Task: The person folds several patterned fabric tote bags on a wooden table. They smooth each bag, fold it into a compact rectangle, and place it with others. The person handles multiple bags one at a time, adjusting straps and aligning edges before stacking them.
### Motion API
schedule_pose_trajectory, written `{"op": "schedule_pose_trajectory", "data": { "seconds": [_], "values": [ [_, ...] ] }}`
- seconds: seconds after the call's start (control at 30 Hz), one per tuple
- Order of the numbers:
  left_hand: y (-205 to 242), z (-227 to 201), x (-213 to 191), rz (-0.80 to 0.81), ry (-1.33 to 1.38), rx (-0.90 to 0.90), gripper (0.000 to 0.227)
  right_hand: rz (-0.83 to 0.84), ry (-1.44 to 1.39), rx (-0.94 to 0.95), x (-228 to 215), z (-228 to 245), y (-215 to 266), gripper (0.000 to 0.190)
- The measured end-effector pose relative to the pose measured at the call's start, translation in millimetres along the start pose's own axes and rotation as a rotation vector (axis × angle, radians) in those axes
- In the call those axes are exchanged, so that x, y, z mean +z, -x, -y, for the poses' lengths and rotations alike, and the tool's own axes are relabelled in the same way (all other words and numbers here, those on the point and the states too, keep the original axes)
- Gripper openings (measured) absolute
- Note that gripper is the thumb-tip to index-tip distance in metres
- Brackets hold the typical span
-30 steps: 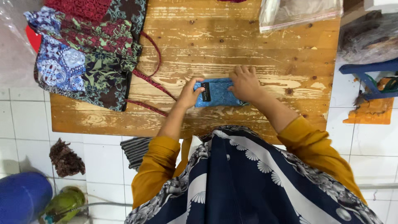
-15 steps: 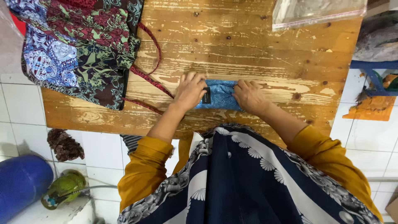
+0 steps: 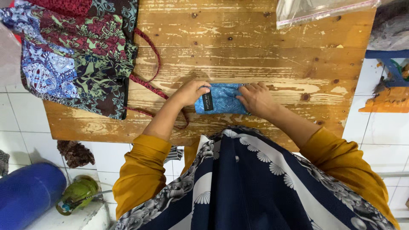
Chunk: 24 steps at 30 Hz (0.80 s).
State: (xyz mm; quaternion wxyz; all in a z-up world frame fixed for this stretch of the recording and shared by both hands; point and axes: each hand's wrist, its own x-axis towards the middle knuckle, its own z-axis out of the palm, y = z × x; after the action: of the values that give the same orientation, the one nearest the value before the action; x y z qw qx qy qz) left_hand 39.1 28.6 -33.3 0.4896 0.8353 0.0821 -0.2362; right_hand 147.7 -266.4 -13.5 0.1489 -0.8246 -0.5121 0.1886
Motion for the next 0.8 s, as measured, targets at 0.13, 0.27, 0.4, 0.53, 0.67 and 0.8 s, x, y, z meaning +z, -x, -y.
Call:
{"op": "schedule_pose_trajectory", "data": {
  "seconds": [0.13,0.27,0.4,0.53,0.67,0.8],
  "values": [
    [0,8,-1,-0.046,-0.003,0.036,0.026,0.089,-0.284,0.091,-6,-21,-12,0.037],
    [6,8,10,-0.157,-0.021,0.095,0.02,0.239,-0.51,0.157,-5,-33,-19,0.04],
    [9,7,15,-0.35,-0.106,0.228,0.016,0.001,-0.278,0.126,6,-26,-20,0.034],
    [11,-3,23,-0.401,-0.196,0.078,0.017,-0.068,-0.302,0.24,19,-10,-14,0.028],
    [3,-35,44,-0.438,-0.68,-0.239,0.043,-0.103,-0.197,0.205,21,-12,-15,0.024],
    [13,-54,80,-0.388,-0.788,-0.136,0.068,-0.257,-0.232,0.126,27,-9,-5,0.02]
  ]
}}
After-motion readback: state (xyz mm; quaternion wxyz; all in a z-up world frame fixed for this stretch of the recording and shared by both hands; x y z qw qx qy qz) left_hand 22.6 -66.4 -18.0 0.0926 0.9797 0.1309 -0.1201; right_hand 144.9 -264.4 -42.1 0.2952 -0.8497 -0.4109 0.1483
